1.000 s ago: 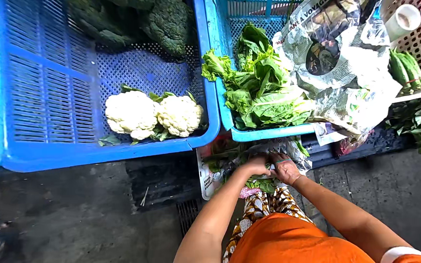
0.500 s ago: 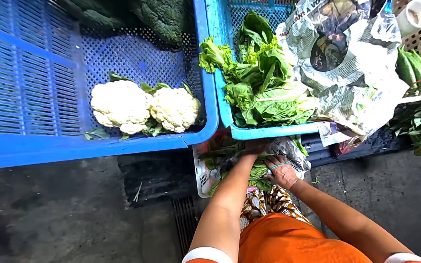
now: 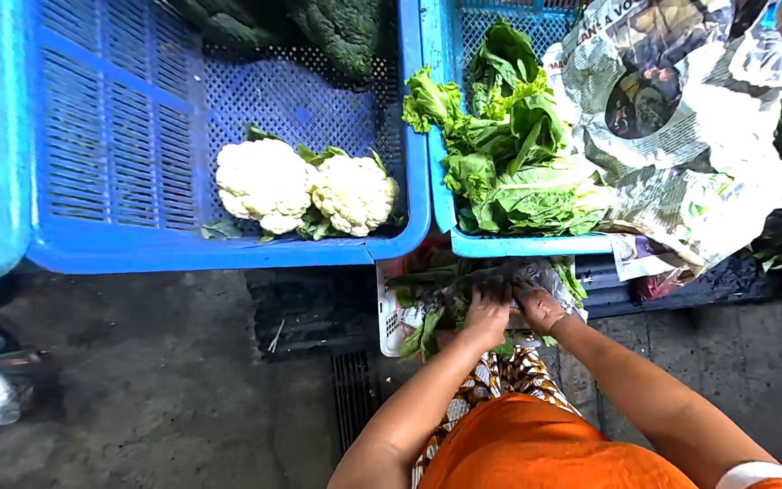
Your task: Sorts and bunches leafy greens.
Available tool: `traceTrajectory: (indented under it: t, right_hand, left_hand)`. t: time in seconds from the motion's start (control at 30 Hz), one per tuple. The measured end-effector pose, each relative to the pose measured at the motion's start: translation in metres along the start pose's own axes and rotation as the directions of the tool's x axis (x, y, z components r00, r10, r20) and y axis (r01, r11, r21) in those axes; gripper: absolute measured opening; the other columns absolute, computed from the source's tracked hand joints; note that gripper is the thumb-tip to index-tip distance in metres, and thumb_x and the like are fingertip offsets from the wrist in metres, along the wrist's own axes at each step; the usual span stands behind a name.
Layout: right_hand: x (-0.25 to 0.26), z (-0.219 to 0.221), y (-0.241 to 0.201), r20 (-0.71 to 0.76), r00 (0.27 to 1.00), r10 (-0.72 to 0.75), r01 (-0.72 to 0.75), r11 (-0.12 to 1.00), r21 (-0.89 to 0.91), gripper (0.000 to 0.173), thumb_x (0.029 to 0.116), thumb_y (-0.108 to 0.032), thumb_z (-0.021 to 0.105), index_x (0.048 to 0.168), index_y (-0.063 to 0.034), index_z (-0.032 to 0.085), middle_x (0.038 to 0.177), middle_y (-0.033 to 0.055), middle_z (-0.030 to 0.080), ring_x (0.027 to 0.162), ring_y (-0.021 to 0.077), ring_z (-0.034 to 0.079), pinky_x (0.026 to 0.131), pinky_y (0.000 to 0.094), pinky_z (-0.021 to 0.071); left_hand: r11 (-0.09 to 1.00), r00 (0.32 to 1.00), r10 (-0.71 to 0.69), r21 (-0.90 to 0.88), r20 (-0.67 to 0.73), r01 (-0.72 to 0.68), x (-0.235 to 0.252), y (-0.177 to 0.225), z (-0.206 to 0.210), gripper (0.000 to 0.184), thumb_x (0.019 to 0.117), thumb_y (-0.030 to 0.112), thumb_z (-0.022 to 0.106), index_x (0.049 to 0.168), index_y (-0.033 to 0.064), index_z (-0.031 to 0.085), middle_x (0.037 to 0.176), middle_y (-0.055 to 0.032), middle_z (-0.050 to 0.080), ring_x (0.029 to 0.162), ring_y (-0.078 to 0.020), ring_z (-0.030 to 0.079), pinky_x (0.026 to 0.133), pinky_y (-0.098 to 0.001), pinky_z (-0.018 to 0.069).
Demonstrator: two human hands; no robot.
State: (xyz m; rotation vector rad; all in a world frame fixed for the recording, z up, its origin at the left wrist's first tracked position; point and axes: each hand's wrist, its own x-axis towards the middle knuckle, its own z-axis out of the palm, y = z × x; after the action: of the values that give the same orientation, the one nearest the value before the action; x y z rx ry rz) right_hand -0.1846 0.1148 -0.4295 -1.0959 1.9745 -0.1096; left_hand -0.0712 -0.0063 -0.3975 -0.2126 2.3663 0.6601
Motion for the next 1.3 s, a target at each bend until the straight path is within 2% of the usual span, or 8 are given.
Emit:
traceTrajectory:
  t: [0.2,0.4,0.57,0.77,0.9,1.07,1.17,1.3]
  right_hand:
    - [0.007,-0.015,0.008,0.038,0.986,0.159,-0.164,0.97,0.179,0.075,0.0904,-0.052,0.072,0.149,-0.0085,0.052,0.148,0.0167,0.055,0.141,0.0305,0.049,0.12,0.0509,0.0351]
    - [-0.059,0.026,-0.03,-0.522,0.829,-0.199,0.189,0.979,-0.075,0.036,0.0938,-0.019,0.066,0.125,-0.002,0.068,0.123,0.0224,0.069,0.12,0.0416,0.064,0.103,0.0549,0.0513]
    - [-0.048,0.064,-0.023,-0.35,0.909,-0.225,0.151,0.962,-0.227,0.08,0.0876,-0.033,0.073,0.151,0.0057,0.043,0.157,0.029,0.042,0.145,0.0432,0.042,0.116,0.0542,0.0393]
    - [-0.022,0.052,-0.027,-0.391,0.912,-0.123,-0.002,0.952,-0.305,0.096,0.08,-0.051,0.078,0.152,0.0029,0.044,0.156,0.0257,0.044,0.142,0.0425,0.047,0.11,0.059,0.042]
    - [-0.007,0.036,-0.02,-0.209,0.977,-0.032,-0.04,0.942,-0.334,0.108,0.0837,-0.062,0.071,0.157,0.006,0.032,0.165,0.0275,0.028,0.155,0.0427,0.023,0.123,0.0614,0.0187]
    - [0.003,0.01,-0.012,-0.072,0.997,-0.04,0.014,0.945,-0.327,0.121,0.0795,-0.082,0.058,0.157,0.0059,0.031,0.163,0.0291,0.029,0.152,0.0446,0.027,0.122,0.0609,0.0231]
    - [0.01,0.006,-0.005,-0.092,0.994,-0.054,0.022,0.948,-0.318,0.126,0.0765,-0.085,0.058,0.158,0.0062,0.029,0.162,0.0289,0.033,0.15,0.0446,0.032,0.122,0.0589,0.0252]
    - [0.02,-0.007,-0.016,-0.027,0.998,0.048,-0.054,0.963,-0.263,0.124,0.0744,-0.076,0.068,0.16,0.0031,0.025,0.162,0.0256,0.033,0.151,0.0419,0.03,0.122,0.0578,0.025]
  left_hand:
    - [0.998,0.985,0.057,0.033,-0.164,-0.052,0.023,-0.012,0.021,0.063,0.0887,0.012,0.07,0.145,-0.0037,0.048,0.145,-0.0266,0.052,0.137,-0.0433,0.047,0.115,-0.0645,0.0297]
    - [0.996,0.999,0.037,-0.083,-0.037,-0.04,0.026,-0.023,0.005,0.058,0.0904,0.017,0.071,0.144,0.0047,0.053,0.145,-0.0199,0.054,0.138,-0.0378,0.047,0.119,-0.0602,0.0241]
    - [0.997,0.998,0.02,-0.072,0.055,-0.016,0.036,-0.023,-0.019,0.064,0.0847,0.018,0.076,0.144,0.0078,0.054,0.145,-0.0165,0.055,0.138,-0.0364,0.047,0.12,-0.0604,0.0237]
    - [0.996,0.993,0.009,-0.094,0.119,0.002,0.039,-0.032,-0.045,0.055,0.0746,0.024,0.088,0.123,0.0066,0.069,0.125,-0.0167,0.067,0.121,-0.0384,0.06,0.108,-0.0659,0.0379]
    - [0.997,0.982,-0.019,-0.067,0.187,0.032,0.045,-0.031,-0.043,0.056,0.0764,0.029,0.087,0.125,0.0072,0.069,0.127,-0.0169,0.066,0.123,-0.039,0.058,0.109,-0.0674,0.0359]
    - [0.939,0.972,-0.16,-0.329,-0.174,0.095,0.01,-0.033,-0.029,0.069,0.0865,0.036,0.078,0.145,0.0086,0.055,0.148,-0.0208,0.052,0.141,-0.0415,0.042,0.118,-0.0667,0.024]
    - [0.719,0.743,-0.483,-0.695,-0.464,0.033,-0.035,-0.019,-0.001,0.044,0.0962,0.024,0.067,0.135,0.0035,0.061,0.14,-0.0185,0.059,0.136,-0.0329,0.051,0.117,-0.0533,0.0367]
    - [-0.181,0.719,-0.694,-0.976,0.037,-0.124,-0.054,0.022,0.039,0.041,0.1111,0.023,0.041,0.135,-0.0088,0.05,0.114,-0.0214,0.064,0.101,-0.0256,0.065,0.089,-0.0406,0.0542]
